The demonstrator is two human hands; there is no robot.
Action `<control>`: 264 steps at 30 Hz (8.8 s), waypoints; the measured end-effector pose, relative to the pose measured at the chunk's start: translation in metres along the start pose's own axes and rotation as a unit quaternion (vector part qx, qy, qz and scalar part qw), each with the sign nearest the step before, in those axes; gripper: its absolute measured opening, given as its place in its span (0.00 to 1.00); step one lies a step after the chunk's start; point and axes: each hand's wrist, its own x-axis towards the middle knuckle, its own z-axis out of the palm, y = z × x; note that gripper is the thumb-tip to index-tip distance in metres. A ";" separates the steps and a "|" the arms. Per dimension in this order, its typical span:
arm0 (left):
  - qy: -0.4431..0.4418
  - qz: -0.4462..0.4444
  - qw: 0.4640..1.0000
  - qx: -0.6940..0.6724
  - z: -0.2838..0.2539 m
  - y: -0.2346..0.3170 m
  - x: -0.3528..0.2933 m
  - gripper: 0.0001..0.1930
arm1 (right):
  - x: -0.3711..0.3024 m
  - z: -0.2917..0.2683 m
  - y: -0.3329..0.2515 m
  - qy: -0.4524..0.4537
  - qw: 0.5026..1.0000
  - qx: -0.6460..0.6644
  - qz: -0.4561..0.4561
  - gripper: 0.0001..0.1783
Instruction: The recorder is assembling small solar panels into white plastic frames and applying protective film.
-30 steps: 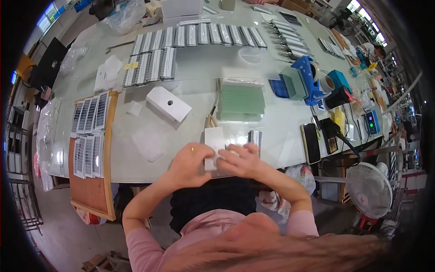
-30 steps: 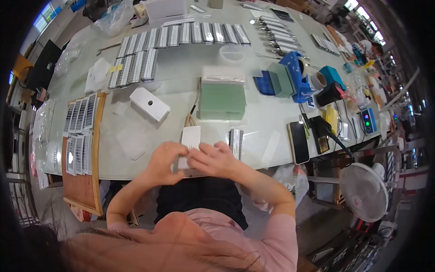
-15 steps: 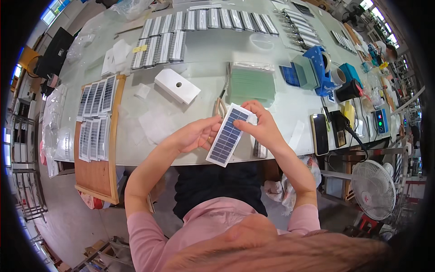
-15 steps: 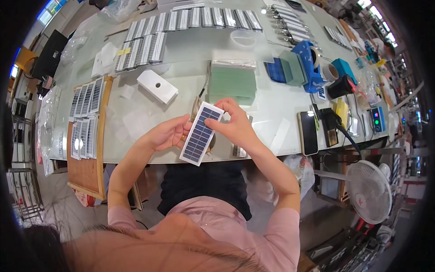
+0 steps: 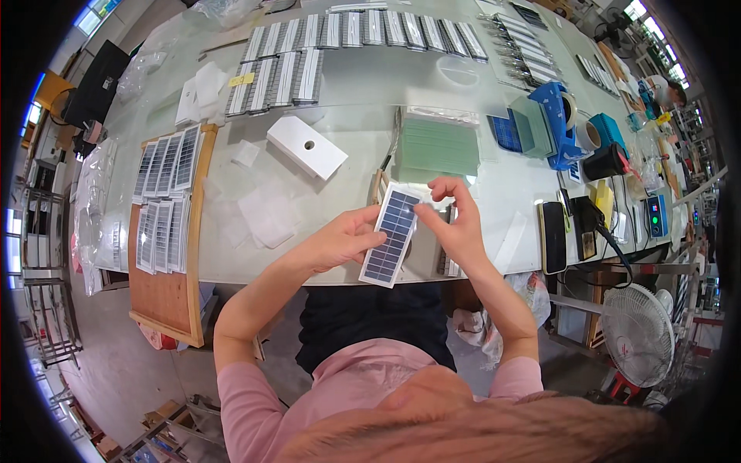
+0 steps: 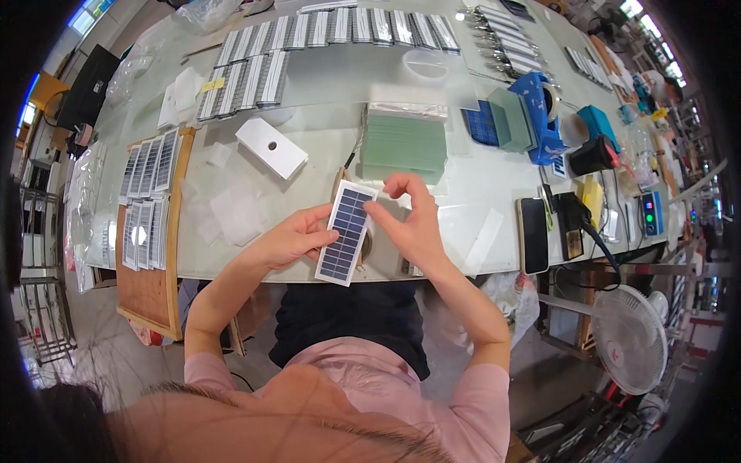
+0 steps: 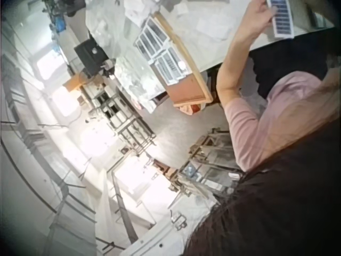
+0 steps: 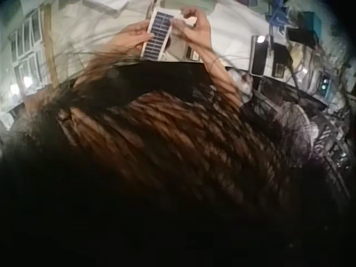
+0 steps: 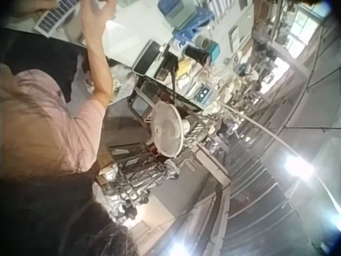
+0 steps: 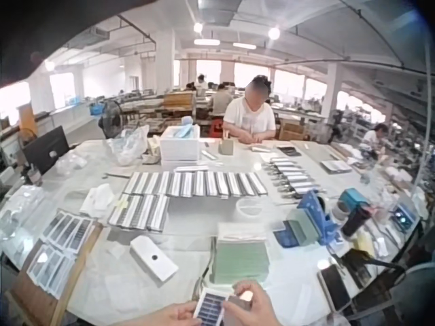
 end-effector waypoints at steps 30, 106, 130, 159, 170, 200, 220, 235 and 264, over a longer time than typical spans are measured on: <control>0.085 -0.153 0.953 0.249 -0.032 0.008 -0.014 0.21 | 0.000 -0.006 0.018 -0.138 0.980 -0.143 0.010 0.14; 0.509 0.294 0.602 0.541 -0.100 -0.010 -0.035 0.06 | 0.010 -0.005 0.020 -0.105 0.990 0.077 0.060 0.37; 0.268 0.250 0.900 0.236 0.057 -0.125 -0.047 0.32 | 0.002 0.024 0.011 -0.142 0.980 -0.128 -0.050 0.08; 0.291 0.479 0.582 0.589 0.010 -0.113 -0.036 0.12 | 0.018 0.041 0.030 -0.047 0.966 -0.236 -0.091 0.18; 0.282 0.475 0.574 0.605 0.013 -0.115 -0.031 0.13 | 0.015 -0.008 0.040 0.002 0.969 -0.207 -0.135 0.16; 0.293 0.420 0.521 0.683 0.040 -0.135 -0.037 0.09 | 0.013 0.017 0.009 -0.138 0.943 0.203 0.223 0.20; 0.347 0.353 0.607 0.621 0.043 -0.105 -0.034 0.16 | 0.024 -0.020 -0.003 -0.105 0.955 0.223 0.165 0.18; 0.315 0.370 0.588 0.647 0.045 -0.105 -0.033 0.10 | 0.008 -0.046 -0.001 -0.050 0.958 0.228 0.165 0.19; 0.301 0.402 0.533 0.681 0.048 -0.135 -0.037 0.05 | 0.013 0.026 0.016 -0.168 0.969 0.041 0.178 0.16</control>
